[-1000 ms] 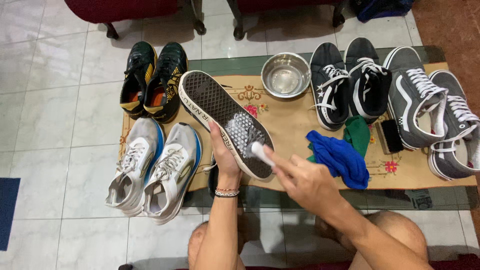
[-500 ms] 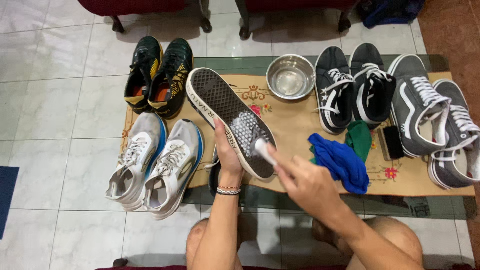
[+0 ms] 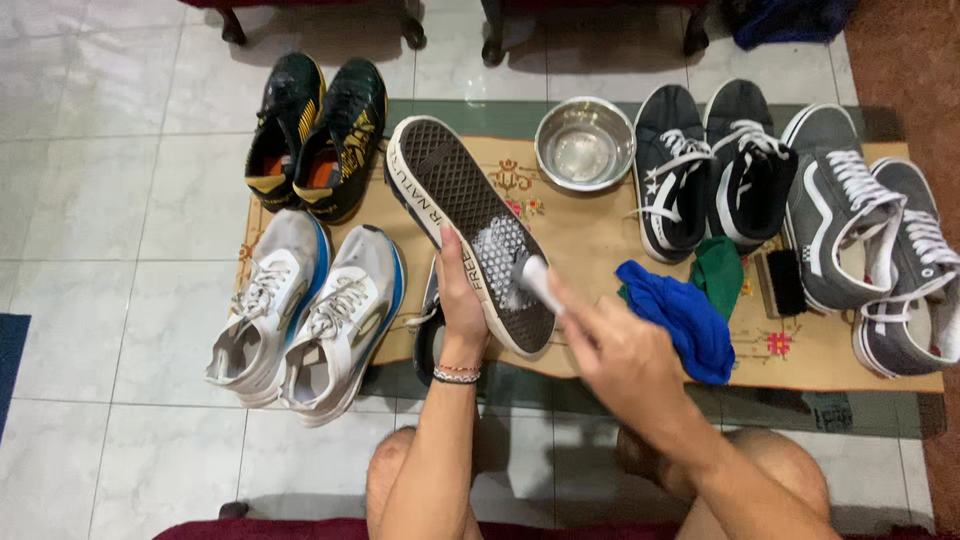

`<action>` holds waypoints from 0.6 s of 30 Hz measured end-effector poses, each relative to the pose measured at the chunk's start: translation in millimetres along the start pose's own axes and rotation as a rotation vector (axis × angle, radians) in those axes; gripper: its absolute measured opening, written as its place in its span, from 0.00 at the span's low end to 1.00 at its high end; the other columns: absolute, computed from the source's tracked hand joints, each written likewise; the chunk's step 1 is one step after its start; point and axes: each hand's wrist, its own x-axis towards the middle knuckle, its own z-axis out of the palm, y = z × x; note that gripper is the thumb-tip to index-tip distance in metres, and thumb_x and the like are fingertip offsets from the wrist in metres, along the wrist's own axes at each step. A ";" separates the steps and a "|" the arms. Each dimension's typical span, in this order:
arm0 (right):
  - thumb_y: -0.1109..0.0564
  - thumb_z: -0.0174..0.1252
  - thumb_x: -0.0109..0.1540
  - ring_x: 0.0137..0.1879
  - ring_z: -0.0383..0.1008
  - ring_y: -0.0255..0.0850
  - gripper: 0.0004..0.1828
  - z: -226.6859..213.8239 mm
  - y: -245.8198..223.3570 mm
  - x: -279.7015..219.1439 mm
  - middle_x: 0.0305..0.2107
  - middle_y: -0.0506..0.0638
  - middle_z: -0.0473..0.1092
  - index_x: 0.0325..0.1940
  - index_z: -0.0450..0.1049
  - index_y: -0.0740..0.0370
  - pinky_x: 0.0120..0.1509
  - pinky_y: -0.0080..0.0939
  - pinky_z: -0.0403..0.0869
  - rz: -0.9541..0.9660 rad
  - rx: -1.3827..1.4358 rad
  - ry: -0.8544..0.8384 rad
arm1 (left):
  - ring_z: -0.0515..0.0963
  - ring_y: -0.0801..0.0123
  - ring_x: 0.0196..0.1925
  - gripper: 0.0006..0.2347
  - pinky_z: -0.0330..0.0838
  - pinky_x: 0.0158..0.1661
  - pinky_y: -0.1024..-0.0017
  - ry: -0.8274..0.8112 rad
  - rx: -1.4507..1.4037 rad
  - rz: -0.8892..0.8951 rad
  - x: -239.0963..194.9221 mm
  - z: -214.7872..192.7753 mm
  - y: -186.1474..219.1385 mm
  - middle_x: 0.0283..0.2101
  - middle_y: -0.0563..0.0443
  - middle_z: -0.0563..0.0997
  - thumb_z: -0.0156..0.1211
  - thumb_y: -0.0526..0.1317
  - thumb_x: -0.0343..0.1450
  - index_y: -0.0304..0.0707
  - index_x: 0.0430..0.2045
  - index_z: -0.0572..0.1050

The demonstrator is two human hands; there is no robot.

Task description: The person scrubs the sole of a black sneaker with a white brush, repeatedly dipping the brush into a metal bowl of water. The person holds the shoe in one hand and scrubs the sole with the other, focusing on the textured pattern of the sole.

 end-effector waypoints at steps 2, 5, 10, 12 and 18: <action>0.43 0.60 0.72 0.25 0.78 0.53 0.27 -1.3 -17.7 -4.6 0.20 0.48 0.66 0.76 0.77 0.20 0.31 0.54 0.79 -0.008 0.000 0.007 | 0.42 0.35 0.89 0.41 0.37 0.85 0.39 0.023 -0.016 0.000 -2.1 16.6 29.8 0.88 0.28 0.43 0.45 0.65 0.86 0.34 0.87 0.43; 0.41 0.58 0.73 0.24 0.78 0.51 0.26 1.1 -22.2 -0.6 0.20 0.46 0.65 0.77 0.77 0.19 0.31 0.52 0.79 -0.003 -0.002 0.009 | 0.44 0.36 0.89 0.41 0.37 0.85 0.40 0.048 -0.025 -0.022 -2.4 11.3 17.3 0.88 0.28 0.44 0.46 0.64 0.85 0.33 0.87 0.44; 0.43 0.61 0.71 0.27 0.79 0.54 0.26 5.9 -21.3 -3.5 0.20 0.49 0.67 0.75 0.80 0.22 0.32 0.56 0.80 0.027 0.026 0.039 | 0.46 0.39 0.89 0.41 0.36 0.86 0.44 0.082 0.095 0.013 3.0 6.5 19.8 0.88 0.27 0.46 0.46 0.65 0.85 0.31 0.87 0.46; 0.41 0.59 0.72 0.27 0.80 0.52 0.26 1.3 -26.6 -7.4 0.19 0.48 0.67 0.74 0.80 0.19 0.32 0.54 0.80 0.038 0.069 -0.004 | 0.45 0.35 0.89 0.40 0.38 0.85 0.41 0.078 0.088 0.041 -4.3 14.0 29.3 0.88 0.26 0.45 0.42 0.65 0.86 0.32 0.87 0.45; 0.42 0.61 0.70 0.28 0.81 0.55 0.25 -6.8 -26.5 -9.9 0.19 0.51 0.67 0.72 0.81 0.22 0.32 0.57 0.80 0.051 0.083 -0.029 | 0.41 0.31 0.89 0.40 0.34 0.85 0.38 0.041 0.194 0.039 1.4 7.3 22.2 0.88 0.25 0.42 0.37 0.65 0.87 0.31 0.87 0.43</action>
